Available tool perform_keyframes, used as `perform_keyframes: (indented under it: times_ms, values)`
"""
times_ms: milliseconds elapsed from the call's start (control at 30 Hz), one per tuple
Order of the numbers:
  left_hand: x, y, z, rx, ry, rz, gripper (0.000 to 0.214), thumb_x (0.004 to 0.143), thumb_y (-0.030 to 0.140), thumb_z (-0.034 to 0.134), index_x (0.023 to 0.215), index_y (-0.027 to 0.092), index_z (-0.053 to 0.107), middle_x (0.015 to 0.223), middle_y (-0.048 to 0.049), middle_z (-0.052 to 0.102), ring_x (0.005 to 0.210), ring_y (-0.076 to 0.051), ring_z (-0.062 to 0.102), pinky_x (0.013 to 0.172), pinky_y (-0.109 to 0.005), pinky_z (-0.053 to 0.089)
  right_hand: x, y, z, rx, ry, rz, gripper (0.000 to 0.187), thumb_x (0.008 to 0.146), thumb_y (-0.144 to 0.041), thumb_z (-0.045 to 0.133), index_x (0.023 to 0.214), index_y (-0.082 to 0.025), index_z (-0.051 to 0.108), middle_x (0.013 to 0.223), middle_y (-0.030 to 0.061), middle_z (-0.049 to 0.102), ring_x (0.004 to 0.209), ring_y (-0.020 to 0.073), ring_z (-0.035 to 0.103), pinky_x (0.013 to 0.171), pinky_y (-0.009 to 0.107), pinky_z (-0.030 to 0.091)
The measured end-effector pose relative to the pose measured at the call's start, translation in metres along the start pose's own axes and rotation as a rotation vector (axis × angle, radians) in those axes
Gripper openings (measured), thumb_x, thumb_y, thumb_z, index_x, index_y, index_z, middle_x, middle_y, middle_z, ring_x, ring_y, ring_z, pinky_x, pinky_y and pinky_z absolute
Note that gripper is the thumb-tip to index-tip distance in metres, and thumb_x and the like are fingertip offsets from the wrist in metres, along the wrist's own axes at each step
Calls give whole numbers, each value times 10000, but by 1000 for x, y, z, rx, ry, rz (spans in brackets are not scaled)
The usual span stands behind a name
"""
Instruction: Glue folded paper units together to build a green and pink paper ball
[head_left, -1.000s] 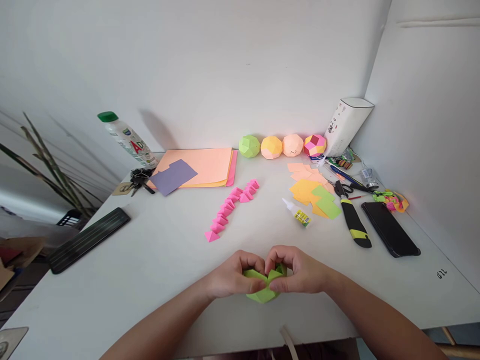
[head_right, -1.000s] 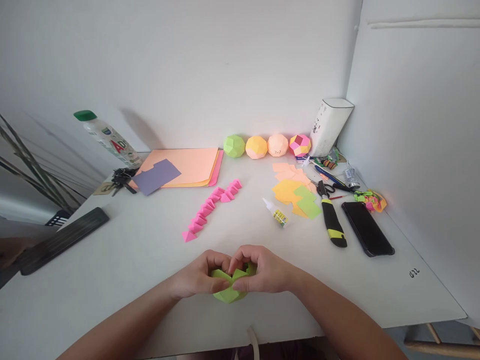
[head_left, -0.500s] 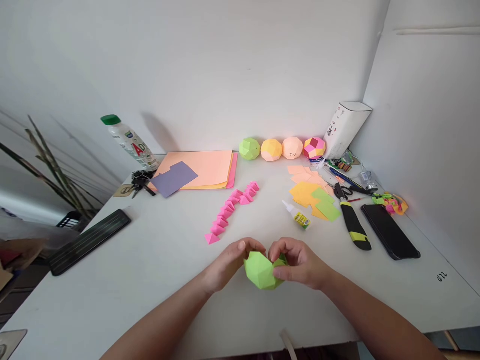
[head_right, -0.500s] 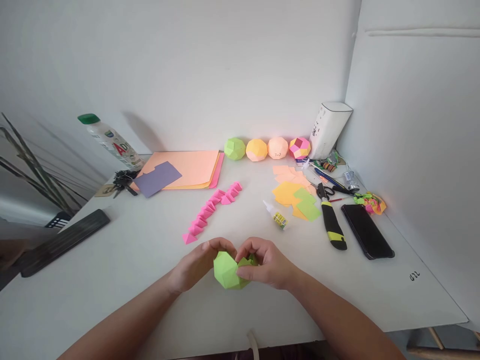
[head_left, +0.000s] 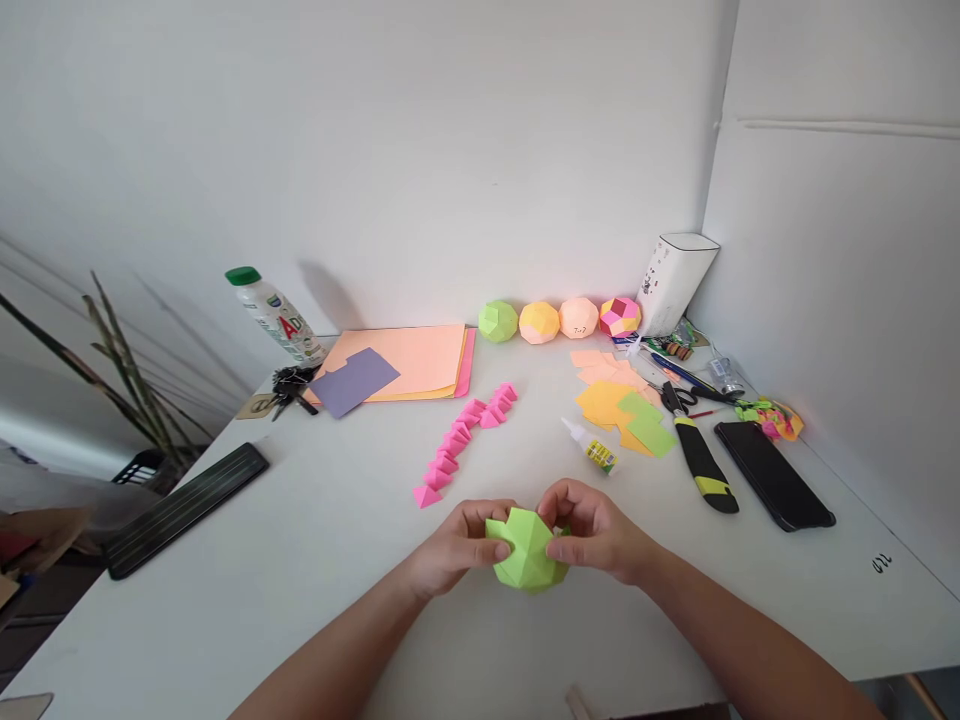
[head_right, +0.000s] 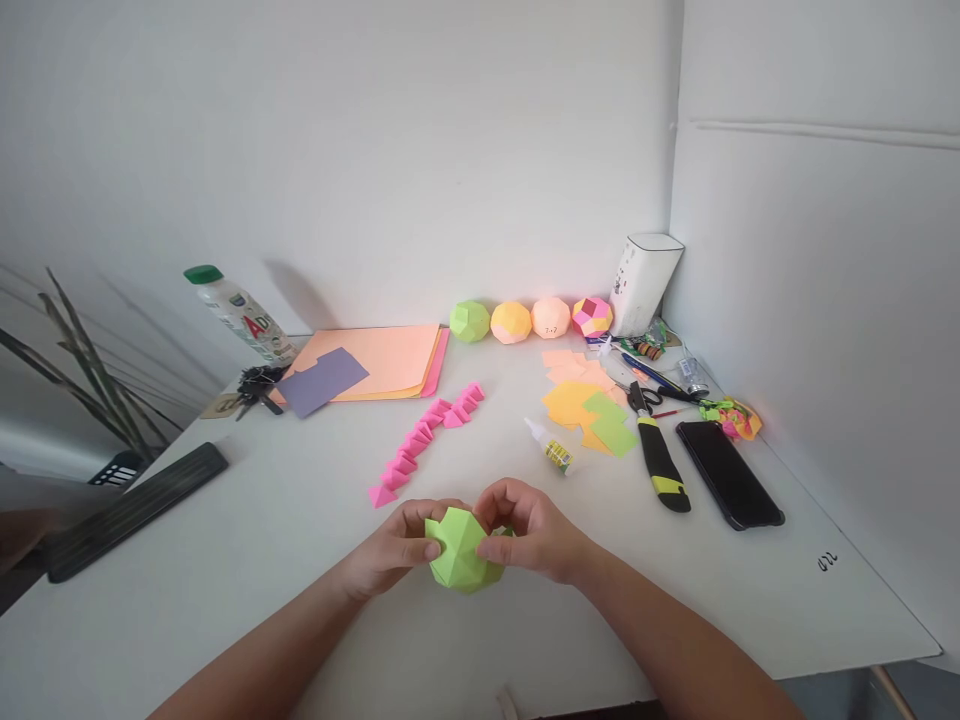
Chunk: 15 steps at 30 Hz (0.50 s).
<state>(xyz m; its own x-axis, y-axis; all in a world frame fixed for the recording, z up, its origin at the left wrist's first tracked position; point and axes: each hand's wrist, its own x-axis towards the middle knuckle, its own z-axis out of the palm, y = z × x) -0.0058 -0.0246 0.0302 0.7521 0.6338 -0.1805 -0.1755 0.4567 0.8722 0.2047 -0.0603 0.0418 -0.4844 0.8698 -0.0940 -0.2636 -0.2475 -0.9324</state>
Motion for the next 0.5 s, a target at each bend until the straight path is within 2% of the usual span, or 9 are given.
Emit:
perform_keyframes:
  times_ms: [100, 200, 300, 400, 500]
  values:
    - [0, -1, 0, -5, 14, 3, 264, 600, 320, 789, 660, 137, 609, 830, -35, 578, 721, -164, 545, 609, -273, 409, 1, 1, 0, -26, -3, 14, 340, 665, -302, 794, 862, -179, 546, 799, -12, 540, 733, 112, 513, 615, 234, 420]
    - [0, -4, -4, -21, -4, 35, 250, 626, 315, 773, 675, 145, 596, 857, -35, 568, 730, -163, 544, 598, -265, 398, 0, 2, 0, -14, -3, 35, 347, 672, -284, 793, 884, -183, 538, 804, -14, 546, 734, 107, 518, 615, 230, 418]
    - [1, -5, -7, -14, -36, 121, 296, 642, 350, 756, 841, 174, 626, 1017, -66, 553, 859, -209, 549, 667, -290, 421, 0, 2, 1, 7, 21, 44, 387, 669, -291, 798, 924, -197, 522, 815, -15, 553, 741, 113, 532, 623, 239, 426]
    - [2, -4, -8, 31, 10, 208, 501, 643, 396, 746, 1084, 215, 592, 1152, -95, 514, 1020, -258, 499, 780, -332, 430, 0, 3, 0, 30, 55, 9, 407, 677, -313, 791, 949, -212, 505, 852, -2, 576, 777, 131, 552, 661, 272, 450]
    - [2, -3, -6, 38, 51, 214, 545, 648, 389, 745, 1139, 241, 562, 1190, -92, 510, 1025, -260, 508, 779, -343, 441, 2, 5, -2, 30, 101, -42, 396, 689, -313, 780, 956, -222, 502, 872, 9, 595, 810, 144, 561, 694, 288, 458]
